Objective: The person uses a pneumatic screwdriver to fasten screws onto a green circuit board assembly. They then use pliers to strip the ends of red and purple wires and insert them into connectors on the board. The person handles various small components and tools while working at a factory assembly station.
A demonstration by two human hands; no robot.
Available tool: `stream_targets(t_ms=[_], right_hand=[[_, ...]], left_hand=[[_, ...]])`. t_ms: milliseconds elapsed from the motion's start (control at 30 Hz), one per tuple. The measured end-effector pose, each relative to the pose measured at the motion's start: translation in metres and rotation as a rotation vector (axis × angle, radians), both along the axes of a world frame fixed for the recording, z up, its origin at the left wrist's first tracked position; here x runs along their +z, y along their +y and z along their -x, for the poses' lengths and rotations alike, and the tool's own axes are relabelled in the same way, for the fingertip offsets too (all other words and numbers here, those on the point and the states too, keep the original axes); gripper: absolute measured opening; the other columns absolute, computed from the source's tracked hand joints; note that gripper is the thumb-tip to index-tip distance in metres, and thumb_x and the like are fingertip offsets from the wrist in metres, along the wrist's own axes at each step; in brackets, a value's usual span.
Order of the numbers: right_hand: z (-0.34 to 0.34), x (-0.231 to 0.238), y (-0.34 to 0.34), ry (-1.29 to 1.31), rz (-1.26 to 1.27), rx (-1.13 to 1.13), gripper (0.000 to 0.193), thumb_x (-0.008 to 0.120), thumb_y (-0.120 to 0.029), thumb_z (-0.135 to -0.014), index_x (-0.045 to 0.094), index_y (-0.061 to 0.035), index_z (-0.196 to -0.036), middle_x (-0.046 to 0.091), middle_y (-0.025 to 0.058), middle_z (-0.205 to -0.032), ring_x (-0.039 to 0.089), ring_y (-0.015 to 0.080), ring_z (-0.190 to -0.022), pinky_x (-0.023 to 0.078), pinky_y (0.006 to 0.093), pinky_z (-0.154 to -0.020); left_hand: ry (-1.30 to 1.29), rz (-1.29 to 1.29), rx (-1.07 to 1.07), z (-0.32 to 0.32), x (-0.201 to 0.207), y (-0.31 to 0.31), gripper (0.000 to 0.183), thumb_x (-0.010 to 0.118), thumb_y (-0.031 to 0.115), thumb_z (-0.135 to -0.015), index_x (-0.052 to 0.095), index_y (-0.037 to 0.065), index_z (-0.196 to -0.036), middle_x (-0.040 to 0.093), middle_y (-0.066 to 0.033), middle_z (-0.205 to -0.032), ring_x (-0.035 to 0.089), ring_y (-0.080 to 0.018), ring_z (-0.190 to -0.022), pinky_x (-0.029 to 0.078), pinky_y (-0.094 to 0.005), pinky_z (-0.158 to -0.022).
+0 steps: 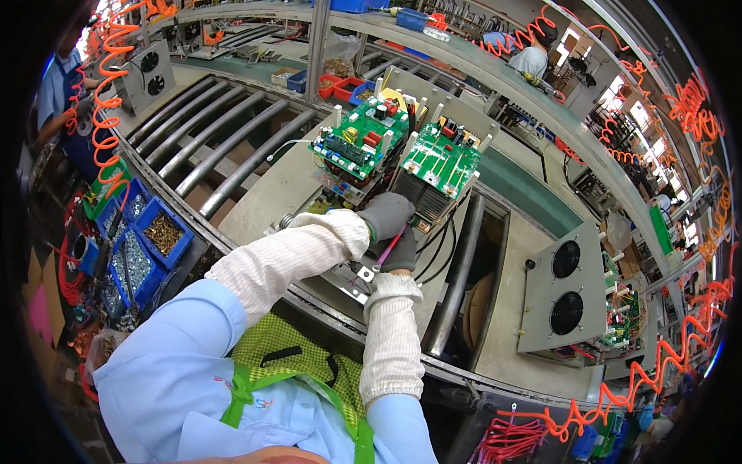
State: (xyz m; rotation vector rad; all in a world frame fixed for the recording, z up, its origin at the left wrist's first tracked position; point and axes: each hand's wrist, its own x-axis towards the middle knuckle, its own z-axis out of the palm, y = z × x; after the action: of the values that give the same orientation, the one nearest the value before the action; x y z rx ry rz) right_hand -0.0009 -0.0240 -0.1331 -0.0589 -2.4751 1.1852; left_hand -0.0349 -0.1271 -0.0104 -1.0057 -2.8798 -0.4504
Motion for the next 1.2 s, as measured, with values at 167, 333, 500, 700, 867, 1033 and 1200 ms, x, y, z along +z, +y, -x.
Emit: stream_targets(t_ms=[167, 333, 500, 700, 867, 1033, 1200], right_hand=[[-0.003, 0.010, -0.004, 0.068, -0.099, 0.053, 0.043, 0.071, -0.022, -0.080, 0.058, -0.0007, -0.115, 0.068, 0.0175, -0.110, 0.065, 0.0318, -0.104, 0.051, 0.0377, -0.086], [0.005, 0.003, -0.006, 0.085, 0.112, 0.113, 0.040, 0.069, -0.020, -0.082, 0.057, -0.0003, -0.115, 0.067, 0.0174, -0.111, 0.064, 0.0312, -0.105, 0.051, 0.0369, -0.086], [0.002, 0.001, -0.004, 0.094, 0.287, 0.202, 0.037, 0.067, -0.017, -0.084, 0.057, 0.0002, -0.115, 0.067, 0.0173, -0.112, 0.064, 0.0305, -0.106, 0.050, 0.0360, -0.087], [0.008, -0.001, 0.002, 0.005, -0.104, 0.091, 0.037, 0.064, -0.019, -0.085, 0.058, -0.0014, -0.117, 0.066, 0.0151, -0.115, 0.061, 0.0300, -0.109, 0.048, 0.0352, -0.091], [0.010, -0.002, 0.003, -0.047, -0.299, 0.048, 0.037, 0.060, -0.021, -0.087, 0.058, -0.0027, -0.119, 0.065, 0.0133, -0.117, 0.059, 0.0296, -0.111, 0.045, 0.0346, -0.095], [-0.002, 0.016, -0.004, 0.017, 0.253, 0.208, 0.041, 0.057, -0.026, -0.091, 0.055, -0.0035, -0.125, 0.062, 0.0128, -0.125, 0.057, 0.0280, -0.117, 0.045, 0.0367, -0.097], [-0.004, 0.021, -0.004, -0.036, -0.317, 0.092, 0.042, 0.062, -0.028, -0.088, 0.058, -0.0039, -0.122, 0.063, 0.0144, -0.121, 0.058, 0.0292, -0.115, 0.046, 0.0364, -0.095]], left_hand=[[0.021, 0.005, -0.025, 0.004, -0.006, 0.001, 0.016, 0.064, 0.010, -0.077, 0.070, 0.007, -0.092, 0.068, -0.0159, -0.094, 0.067, -0.0359, -0.091, 0.055, -0.0447, -0.079], [0.011, -0.027, -0.007, 0.006, -0.010, 0.002, 0.018, 0.065, 0.010, -0.077, 0.070, 0.007, -0.093, 0.068, -0.0157, -0.096, 0.066, -0.0357, -0.092, 0.055, -0.0449, -0.080], [-0.001, -0.029, 0.004, 0.000, 0.000, -0.003, 0.019, 0.065, 0.010, -0.077, 0.070, 0.008, -0.095, 0.068, -0.0155, -0.097, 0.066, -0.0361, -0.093, 0.054, -0.0451, -0.081], [0.003, -0.027, -0.002, 0.003, -0.001, -0.001, 0.018, 0.064, 0.011, -0.078, 0.071, 0.008, -0.094, 0.069, -0.0146, -0.097, 0.067, -0.0337, -0.094, 0.055, -0.0428, -0.080], [-0.007, 0.001, -0.037, 0.007, -0.012, 0.001, 0.021, 0.066, 0.010, -0.076, 0.069, 0.007, -0.096, 0.068, -0.0143, -0.097, 0.066, -0.0367, -0.092, 0.054, -0.0452, -0.080], [0.018, -0.079, 0.014, 0.005, -0.017, 0.003, 0.018, 0.063, 0.009, -0.078, 0.069, 0.006, -0.095, 0.068, -0.0168, -0.095, 0.066, -0.0367, -0.091, 0.054, -0.0450, -0.080], [0.017, -0.079, 0.037, 0.005, -0.015, 0.002, 0.018, 0.059, 0.010, -0.080, 0.068, 0.006, -0.094, 0.067, -0.0184, -0.095, 0.066, -0.0373, -0.091, 0.054, -0.0459, -0.080]])
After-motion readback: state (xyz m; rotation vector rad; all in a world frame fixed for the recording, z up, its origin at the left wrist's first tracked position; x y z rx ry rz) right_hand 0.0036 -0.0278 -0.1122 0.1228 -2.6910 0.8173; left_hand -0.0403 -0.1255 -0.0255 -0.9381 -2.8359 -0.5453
